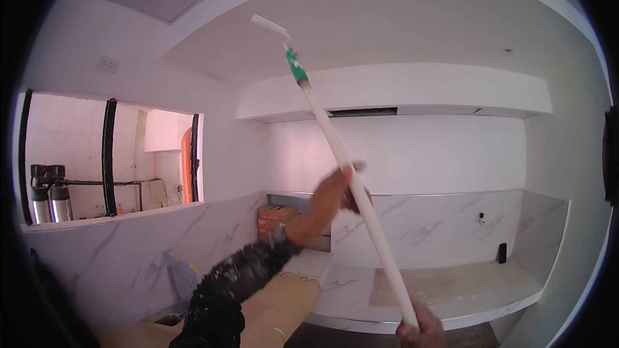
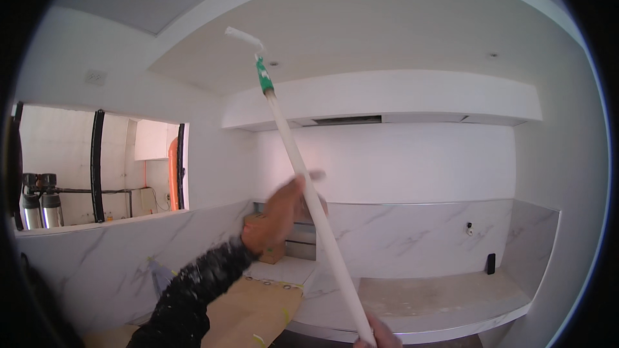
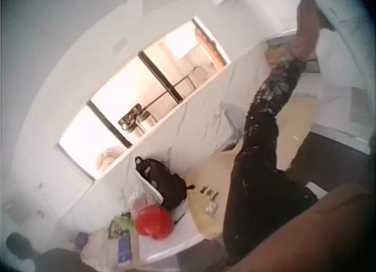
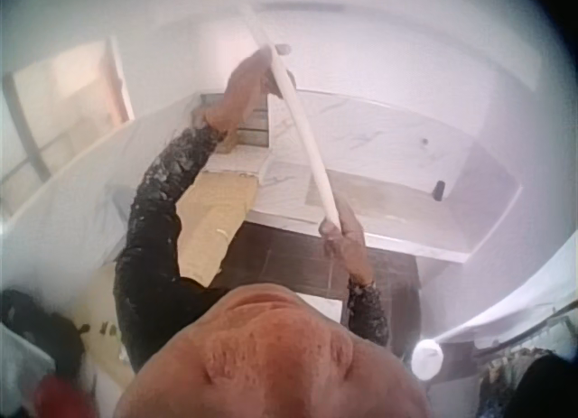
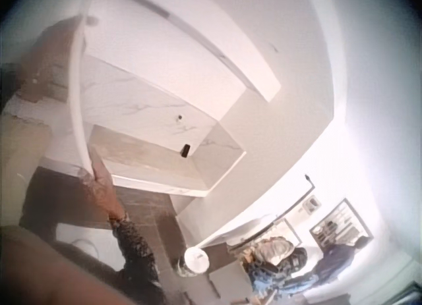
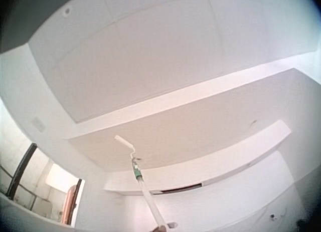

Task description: The person uses a long-handled paint roller to apply white paint to the ceiling. They repeatedly roll the roller in a paint tray to reload it and then paint sections of the ceiling in a room with marble-patterned walls.

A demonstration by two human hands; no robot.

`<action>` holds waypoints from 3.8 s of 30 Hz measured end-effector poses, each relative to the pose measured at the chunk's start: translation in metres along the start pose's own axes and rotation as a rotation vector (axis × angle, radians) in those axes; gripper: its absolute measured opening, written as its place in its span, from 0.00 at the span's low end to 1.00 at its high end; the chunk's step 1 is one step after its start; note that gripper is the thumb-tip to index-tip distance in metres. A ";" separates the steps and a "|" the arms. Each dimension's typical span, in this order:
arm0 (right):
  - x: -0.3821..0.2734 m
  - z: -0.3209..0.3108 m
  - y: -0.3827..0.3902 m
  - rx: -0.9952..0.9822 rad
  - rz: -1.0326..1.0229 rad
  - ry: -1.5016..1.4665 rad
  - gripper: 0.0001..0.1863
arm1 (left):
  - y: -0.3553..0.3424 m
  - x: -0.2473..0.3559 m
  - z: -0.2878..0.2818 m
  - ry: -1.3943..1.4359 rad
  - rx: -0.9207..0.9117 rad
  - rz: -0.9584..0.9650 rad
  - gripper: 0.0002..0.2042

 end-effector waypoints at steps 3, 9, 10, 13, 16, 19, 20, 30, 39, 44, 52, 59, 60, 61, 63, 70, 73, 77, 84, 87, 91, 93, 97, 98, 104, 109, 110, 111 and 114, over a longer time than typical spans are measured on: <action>-0.040 0.028 -0.037 -0.080 -0.024 -0.017 0.35 | -0.029 0.041 -0.035 -0.025 0.072 0.041 0.29; -0.081 0.064 -0.055 -0.082 0.005 -0.106 0.36 | -0.050 0.082 -0.057 -0.084 0.128 0.115 0.29; -0.084 0.067 -0.057 -0.090 0.010 -0.085 0.37 | -0.052 0.085 -0.058 -0.084 0.144 0.113 0.29; -0.092 0.070 -0.064 -0.093 0.020 -0.110 0.38 | -0.058 0.094 -0.060 -0.080 0.161 0.148 0.30; -0.097 0.070 -0.069 -0.098 0.040 -0.154 0.38 | -0.062 0.098 -0.061 -0.076 0.164 0.160 0.30; -0.097 0.071 -0.071 -0.084 0.034 -0.151 0.38 | -0.062 0.097 -0.064 -0.088 0.189 0.148 0.30; -0.095 0.071 -0.070 -0.073 0.030 -0.146 0.39 | -0.061 0.095 -0.064 -0.082 0.197 0.146 0.29; -0.077 0.075 -0.080 -0.140 0.006 -0.017 0.36 | -0.051 0.062 -0.078 -0.019 0.261 0.164 0.27; -0.013 0.039 -0.076 -0.040 0.029 -0.453 0.34 | -0.077 0.057 -0.048 -0.115 0.102 0.089 0.21; 0.057 0.036 -0.041 -0.003 0.070 -0.277 0.28 | -0.036 0.026 -0.025 -0.196 -0.043 0.030 0.22; 0.182 -0.013 0.044 0.019 0.441 -0.044 0.17 | 0.076 -0.096 -0.023 0.138 -0.099 -0.246 0.22; 0.317 -0.033 0.157 0.158 0.577 0.256 0.12 | 0.281 -0.234 0.066 0.081 -0.297 -0.511 0.20; 0.320 -0.032 0.164 0.199 0.599 0.249 0.12 | 0.319 -0.242 0.084 0.183 -0.308 -0.655 0.23; 0.319 -0.033 0.166 0.232 0.614 0.251 0.12 | 0.344 -0.248 0.095 0.144 -0.353 -0.645 0.21; 0.312 -0.030 0.161 0.287 0.635 0.268 0.12 | 0.383 -0.257 0.107 0.036 -0.451 -0.638 0.19; 0.319 -0.008 0.130 0.326 0.710 0.340 0.13 | 0.427 -0.256 0.084 -0.034 -0.545 -0.526 0.19; 0.349 -0.010 0.134 0.312 0.771 0.416 0.14 | 0.438 -0.264 0.073 0.166 -0.604 -0.635 0.21; 0.401 -0.027 0.158 0.277 0.890 0.595 0.15 | 0.449 -0.270 0.061 0.146 -0.583 -0.585 0.18; 0.481 -0.041 0.333 0.131 1.310 0.959 0.16 | 0.469 -0.281 0.052 0.196 -0.610 -0.535 0.12; 0.495 -0.021 0.415 0.075 1.450 1.057 0.17 | 0.493 -0.286 0.047 0.290 -0.664 -0.618 0.11; 0.465 0.007 0.475 0.384 1.527 1.062 0.16 | 0.508 -0.278 0.055 0.446 -0.658 -0.637 0.12; 0.446 0.020 0.484 0.484 1.540 1.060 0.17 | 0.509 -0.270 0.063 0.516 -0.664 -0.697 0.13; 0.412 0.022 0.489 0.612 1.575 1.070 0.18 | 0.493 -0.252 0.083 0.536 -0.727 -0.697 0.13; 0.408 0.020 0.493 0.651 1.621 1.020 0.18 | 0.488 -0.248 0.090 0.531 -0.741 -0.678 0.13; 0.393 -0.020 0.522 0.526 1.601 0.969 0.16 | 0.473 -0.228 0.166 0.475 -0.765 -0.639 0.13; 0.370 -0.075 0.565 0.524 1.598 0.877 0.15 | 0.465 -0.214 0.260 0.324 -0.877 -0.648 0.13; 0.362 -0.100 0.572 0.485 1.598 0.872 0.15 | 0.457 -0.210 0.286 0.293 -0.885 -0.613 0.13; 0.350 -0.118 0.576 0.452 1.530 0.952 0.16 | 0.450 -0.204 0.313 0.416 -0.827 -0.684 0.15; 0.318 -0.171 0.597 0.500 1.508 0.822 0.17 | 0.428 -0.190 0.370 0.463 -0.825 -0.748 0.14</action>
Point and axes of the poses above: each hand's wrist, its own y-axis away from the middle knuckle, its own z-axis out of the palm, x = y × z, the point moved 5 cm from there along -y, towards the middle knuckle, and after that the axes turned 14 degrees about -y, right-handed, at the moved point
